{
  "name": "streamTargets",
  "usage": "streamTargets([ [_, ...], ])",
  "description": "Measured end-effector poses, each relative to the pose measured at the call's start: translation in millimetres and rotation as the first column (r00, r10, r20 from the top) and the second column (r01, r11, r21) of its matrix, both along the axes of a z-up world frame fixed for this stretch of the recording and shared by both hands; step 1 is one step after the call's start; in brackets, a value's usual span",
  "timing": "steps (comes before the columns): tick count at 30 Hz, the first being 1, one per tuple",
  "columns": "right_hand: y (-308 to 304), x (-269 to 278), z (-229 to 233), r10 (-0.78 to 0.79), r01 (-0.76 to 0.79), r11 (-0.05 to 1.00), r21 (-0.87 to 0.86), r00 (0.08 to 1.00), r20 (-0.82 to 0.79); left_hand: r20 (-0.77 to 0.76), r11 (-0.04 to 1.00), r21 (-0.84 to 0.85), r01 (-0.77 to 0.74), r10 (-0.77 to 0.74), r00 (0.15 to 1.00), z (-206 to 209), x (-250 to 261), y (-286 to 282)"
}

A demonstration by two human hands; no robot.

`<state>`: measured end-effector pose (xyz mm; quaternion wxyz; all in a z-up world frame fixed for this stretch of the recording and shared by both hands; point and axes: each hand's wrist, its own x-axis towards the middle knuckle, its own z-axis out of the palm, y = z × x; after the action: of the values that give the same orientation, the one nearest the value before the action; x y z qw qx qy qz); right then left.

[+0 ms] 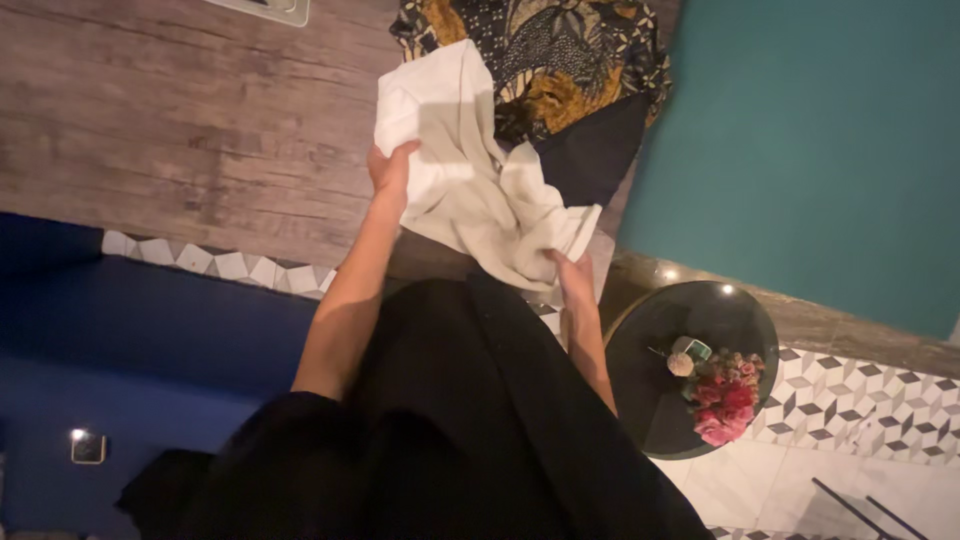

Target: The person folds a maroon shirt and a white shirt by hand, then places the folded maroon shirt into a cabinet.

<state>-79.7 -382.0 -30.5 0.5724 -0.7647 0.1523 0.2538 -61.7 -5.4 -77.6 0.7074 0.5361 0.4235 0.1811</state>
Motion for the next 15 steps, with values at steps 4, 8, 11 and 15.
streamTargets([
  [4, 13.0, 19.1, -10.7, -0.115, 0.092, 0.931, 0.353, 0.992, 0.046, 0.074, 0.993, -0.056, -0.103, 0.107, 0.992, 15.5, -29.2, 30.9],
  [8, 23.9, 39.1, -3.5, -0.221, 0.349, 0.747, 0.566, 0.933, -0.283, 0.082, 0.943, -0.081, -0.323, 0.329, 0.941, 9.8, -62.3, 81.9],
  [11, 32.6, 33.1, -5.3, -0.208, 0.328, 0.724, 0.607, 0.943, -0.261, 0.298, 0.942, -0.159, -0.297, 0.332, 0.895, -11.7, -97.6, 114.0],
  [15, 36.2, -2.3, -12.2, -0.178, 0.184, 0.935, 0.304, 0.983, -0.049, 0.119, 0.936, 0.178, -0.302, 0.284, 0.951, -28.6, -142.0, 116.5],
])
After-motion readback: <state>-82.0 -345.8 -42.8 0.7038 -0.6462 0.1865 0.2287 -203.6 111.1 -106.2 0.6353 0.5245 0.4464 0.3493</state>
